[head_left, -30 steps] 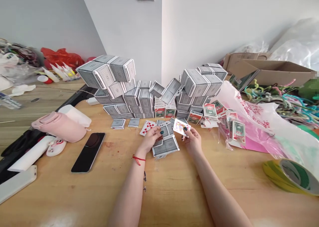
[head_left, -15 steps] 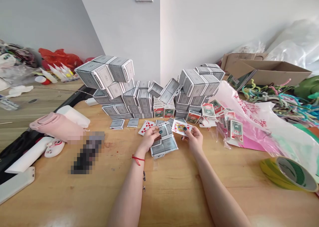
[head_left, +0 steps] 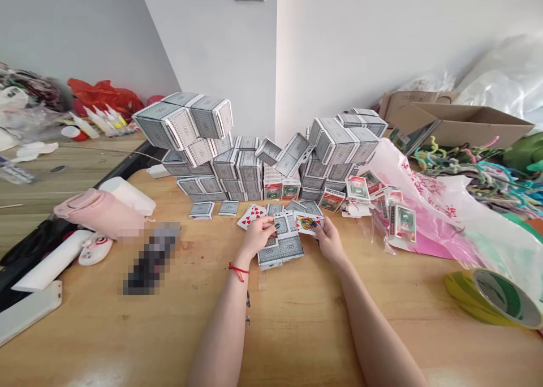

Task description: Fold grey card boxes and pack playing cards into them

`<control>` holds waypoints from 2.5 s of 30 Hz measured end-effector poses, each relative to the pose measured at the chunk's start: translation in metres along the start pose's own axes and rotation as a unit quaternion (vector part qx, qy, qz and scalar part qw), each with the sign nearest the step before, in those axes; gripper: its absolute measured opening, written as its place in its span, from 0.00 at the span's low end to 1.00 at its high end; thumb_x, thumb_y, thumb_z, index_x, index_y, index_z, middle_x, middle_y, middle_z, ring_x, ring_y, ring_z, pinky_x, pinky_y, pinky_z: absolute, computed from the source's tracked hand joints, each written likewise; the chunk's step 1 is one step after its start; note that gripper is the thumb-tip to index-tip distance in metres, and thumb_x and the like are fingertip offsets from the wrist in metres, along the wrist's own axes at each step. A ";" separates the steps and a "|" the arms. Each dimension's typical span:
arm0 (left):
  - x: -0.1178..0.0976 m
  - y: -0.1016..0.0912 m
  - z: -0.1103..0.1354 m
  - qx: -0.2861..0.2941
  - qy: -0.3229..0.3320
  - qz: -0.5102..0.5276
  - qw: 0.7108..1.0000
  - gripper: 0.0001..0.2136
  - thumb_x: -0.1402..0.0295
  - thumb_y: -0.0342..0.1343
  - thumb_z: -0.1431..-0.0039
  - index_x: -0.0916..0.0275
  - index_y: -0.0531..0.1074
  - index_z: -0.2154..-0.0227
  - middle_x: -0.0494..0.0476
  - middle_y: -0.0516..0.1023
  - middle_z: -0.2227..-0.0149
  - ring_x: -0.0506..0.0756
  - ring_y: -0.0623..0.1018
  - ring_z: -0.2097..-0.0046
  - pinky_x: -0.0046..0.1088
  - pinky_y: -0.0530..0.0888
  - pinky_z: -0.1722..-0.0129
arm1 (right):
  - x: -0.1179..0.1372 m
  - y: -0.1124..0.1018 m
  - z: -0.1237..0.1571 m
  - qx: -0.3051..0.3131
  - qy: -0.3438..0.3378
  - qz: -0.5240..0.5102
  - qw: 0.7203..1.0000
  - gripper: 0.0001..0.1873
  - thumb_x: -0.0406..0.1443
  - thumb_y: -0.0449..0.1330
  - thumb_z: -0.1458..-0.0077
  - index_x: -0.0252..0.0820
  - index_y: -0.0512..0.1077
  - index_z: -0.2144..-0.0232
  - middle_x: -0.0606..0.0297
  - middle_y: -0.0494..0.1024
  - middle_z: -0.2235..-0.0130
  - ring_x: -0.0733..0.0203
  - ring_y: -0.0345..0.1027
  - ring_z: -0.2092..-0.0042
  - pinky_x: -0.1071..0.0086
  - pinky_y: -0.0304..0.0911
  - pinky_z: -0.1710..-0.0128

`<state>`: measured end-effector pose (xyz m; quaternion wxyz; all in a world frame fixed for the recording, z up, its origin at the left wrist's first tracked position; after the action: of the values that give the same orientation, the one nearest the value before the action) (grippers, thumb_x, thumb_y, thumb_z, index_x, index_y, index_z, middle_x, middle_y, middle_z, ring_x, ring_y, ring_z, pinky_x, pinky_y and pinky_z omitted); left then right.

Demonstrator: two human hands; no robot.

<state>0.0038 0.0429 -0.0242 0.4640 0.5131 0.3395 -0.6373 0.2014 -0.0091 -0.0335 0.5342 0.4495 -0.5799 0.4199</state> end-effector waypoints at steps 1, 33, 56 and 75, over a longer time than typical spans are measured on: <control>0.000 0.000 0.000 0.003 0.002 -0.002 1.000 0.16 0.73 0.55 0.52 0.68 0.67 0.58 0.57 0.77 0.69 0.51 0.76 0.71 0.28 0.73 0.68 | 0.000 -0.001 0.000 0.009 0.000 0.011 1.000 0.15 0.45 0.54 0.52 0.45 0.62 0.63 0.62 0.72 0.65 0.59 0.65 0.68 0.68 0.62 0.72; -0.007 0.002 0.007 0.082 0.016 -0.029 0.996 0.14 0.71 0.55 0.51 0.66 0.72 0.60 0.55 0.78 0.70 0.50 0.75 0.72 0.25 0.72 0.69 | 0.011 -0.015 0.007 0.174 0.100 -0.069 0.977 0.16 0.47 0.54 0.50 0.44 0.56 0.69 0.77 0.52 0.79 0.75 0.40 0.83 0.76 0.38 0.85; -0.007 0.002 0.007 0.095 0.026 -0.034 0.995 0.14 0.68 0.55 0.51 0.66 0.73 0.61 0.56 0.77 0.67 0.51 0.75 0.71 0.27 0.72 0.68 | 0.014 -0.003 0.010 0.165 0.080 -0.061 0.981 0.17 0.45 0.55 0.50 0.45 0.53 0.64 0.74 0.69 0.80 0.69 0.60 0.86 0.76 0.59 0.88; -0.013 0.004 0.011 0.102 0.007 -0.036 0.994 0.12 0.69 0.55 0.51 0.64 0.74 0.62 0.53 0.77 0.73 0.49 0.74 0.73 0.24 0.71 0.71 | 0.015 -0.002 0.010 0.148 0.053 -0.048 0.986 0.14 0.44 0.54 0.49 0.44 0.55 0.65 0.76 0.64 0.82 0.74 0.51 0.87 0.80 0.46 0.90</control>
<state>0.0044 0.0349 -0.0093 0.3837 0.5500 0.2940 -0.6811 0.2005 -0.0205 -0.0192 0.5112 0.5279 -0.4595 0.4987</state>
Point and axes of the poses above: each hand's wrist, its own z-axis away from the middle knuckle, its own y-axis out of the palm, x = y × z, the point moved 2 cm from there along -z, towards the middle knuckle
